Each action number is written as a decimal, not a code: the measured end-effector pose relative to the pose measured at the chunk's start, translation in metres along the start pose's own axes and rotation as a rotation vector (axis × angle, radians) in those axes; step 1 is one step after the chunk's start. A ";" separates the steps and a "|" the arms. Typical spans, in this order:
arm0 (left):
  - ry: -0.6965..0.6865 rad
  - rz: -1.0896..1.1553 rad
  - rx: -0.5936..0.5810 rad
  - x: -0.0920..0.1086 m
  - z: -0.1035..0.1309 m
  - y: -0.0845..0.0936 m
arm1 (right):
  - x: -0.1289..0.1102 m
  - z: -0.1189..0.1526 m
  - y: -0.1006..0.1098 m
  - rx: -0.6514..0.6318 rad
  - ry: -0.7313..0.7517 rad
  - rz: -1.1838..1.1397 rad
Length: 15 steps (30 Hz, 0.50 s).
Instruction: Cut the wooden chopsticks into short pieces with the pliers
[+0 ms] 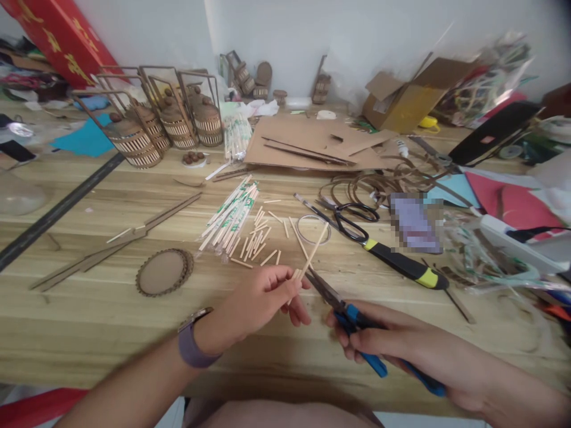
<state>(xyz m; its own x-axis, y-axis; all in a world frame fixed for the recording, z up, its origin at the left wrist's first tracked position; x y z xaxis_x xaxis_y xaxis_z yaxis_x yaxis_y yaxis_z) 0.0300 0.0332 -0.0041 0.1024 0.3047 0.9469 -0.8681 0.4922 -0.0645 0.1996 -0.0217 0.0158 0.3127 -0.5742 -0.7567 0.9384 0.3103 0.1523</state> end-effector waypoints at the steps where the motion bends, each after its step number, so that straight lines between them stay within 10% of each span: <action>1: 0.001 0.001 -0.023 0.000 0.000 -0.002 | -0.001 -0.001 -0.002 -0.010 0.004 -0.003; 15: 0.024 0.040 -0.174 -0.009 0.003 -0.010 | -0.016 -0.008 -0.012 -0.037 0.044 0.029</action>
<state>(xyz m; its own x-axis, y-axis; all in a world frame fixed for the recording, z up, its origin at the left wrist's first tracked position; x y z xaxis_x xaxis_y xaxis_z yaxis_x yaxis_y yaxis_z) 0.0369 0.0233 -0.0110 0.0834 0.3454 0.9347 -0.7746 0.6126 -0.1572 0.1822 -0.0096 0.0209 0.3321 -0.5313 -0.7793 0.9226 0.3548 0.1513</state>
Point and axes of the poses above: each hand's wrist, its own z-axis away from the middle knuckle, its own y-axis out of the back of the hand, x = y × z, the point moved 5 cm from there along -z, towards the middle knuckle, and after that the axes turned 10 degrees about x, right-handed, at the moved point
